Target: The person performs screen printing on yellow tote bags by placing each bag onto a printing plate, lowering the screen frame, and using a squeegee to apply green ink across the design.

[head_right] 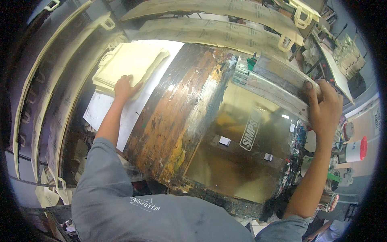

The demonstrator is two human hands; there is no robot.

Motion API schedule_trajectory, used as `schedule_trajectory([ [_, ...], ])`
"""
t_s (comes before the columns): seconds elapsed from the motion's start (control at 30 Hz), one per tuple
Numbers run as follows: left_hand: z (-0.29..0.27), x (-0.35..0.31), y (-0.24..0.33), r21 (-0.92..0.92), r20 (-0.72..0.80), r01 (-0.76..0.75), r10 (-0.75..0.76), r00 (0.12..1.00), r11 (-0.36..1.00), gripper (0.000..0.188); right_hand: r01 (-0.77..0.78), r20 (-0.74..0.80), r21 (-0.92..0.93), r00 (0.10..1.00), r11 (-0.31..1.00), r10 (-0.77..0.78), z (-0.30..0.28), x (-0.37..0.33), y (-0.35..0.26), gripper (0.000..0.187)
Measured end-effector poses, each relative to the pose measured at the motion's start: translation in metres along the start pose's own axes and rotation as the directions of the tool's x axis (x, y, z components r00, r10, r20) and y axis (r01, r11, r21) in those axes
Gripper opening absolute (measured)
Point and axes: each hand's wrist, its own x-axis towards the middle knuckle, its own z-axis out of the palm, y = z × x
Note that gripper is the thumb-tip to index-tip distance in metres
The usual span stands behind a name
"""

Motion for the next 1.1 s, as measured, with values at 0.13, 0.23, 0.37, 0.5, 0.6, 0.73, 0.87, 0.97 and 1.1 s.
schedule_trajectory([
  [0.13, -0.003, 0.002, -0.023, -0.055, 0.008, 0.024, -0.023, 1.000, 0.998, 0.062, 0.000, 0.039, 0.038, 0.999, 0.999, -0.002, 0.005, 0.005, 0.006, 0.049],
  [0.23, -0.001, 0.010, -0.010, -0.058, 0.015, -0.036, 0.037, 0.999, 0.998, 0.050, 0.002, 0.044, 0.031, 0.999, 1.000, -0.003, 0.000, 0.000, 0.004, 0.049],
  [0.37, -0.008, 0.011, -0.006, -0.016, -0.007, -0.090, 0.089, 0.996, 0.996, 0.029, 0.074, -0.072, 0.068, 0.995, 0.995, -0.069, 0.006, -0.006, -0.001, 0.048],
  [0.5, -0.049, 0.028, 0.000, -0.121, -0.131, -0.079, 0.063, 0.989, 0.990, 0.023, 0.039, 0.052, 0.107, 0.998, 0.994, -0.044, -0.008, 0.014, -0.003, 0.053],
  [0.6, -0.080, 0.022, 0.072, 0.170, -0.098, -0.474, 0.493, 0.864, 0.864, 0.016, 0.057, 0.006, 0.127, 0.998, 0.990, -0.059, 0.002, 0.032, 0.007, 0.061],
  [0.73, -0.109, -0.092, 0.284, 0.010, 0.050, -0.738, 0.737, 0.674, 0.675, 0.014, 0.059, 0.022, 0.011, 0.998, 0.998, -0.060, 0.010, 0.040, 0.036, 0.071],
  [0.87, -0.041, -0.166, 0.408, -0.225, -0.072, -0.816, 0.826, 0.559, 0.532, 0.014, 0.078, -0.053, 0.055, 0.996, 0.995, -0.075, 0.017, 0.043, 0.022, 0.074],
  [0.97, -0.032, -0.196, 0.492, -0.295, -0.062, -0.858, 0.887, 0.457, 0.421, 0.012, 0.044, -0.008, 0.193, 0.999, 0.980, -0.043, 0.000, 0.041, 0.018, 0.068],
  [1.1, -0.029, -0.218, 0.566, -0.407, -0.106, -0.861, 0.921, 0.376, 0.305, 0.011, 0.025, 0.125, 0.249, 0.990, 0.968, -0.058, -0.017, 0.045, 0.025, 0.067],
])
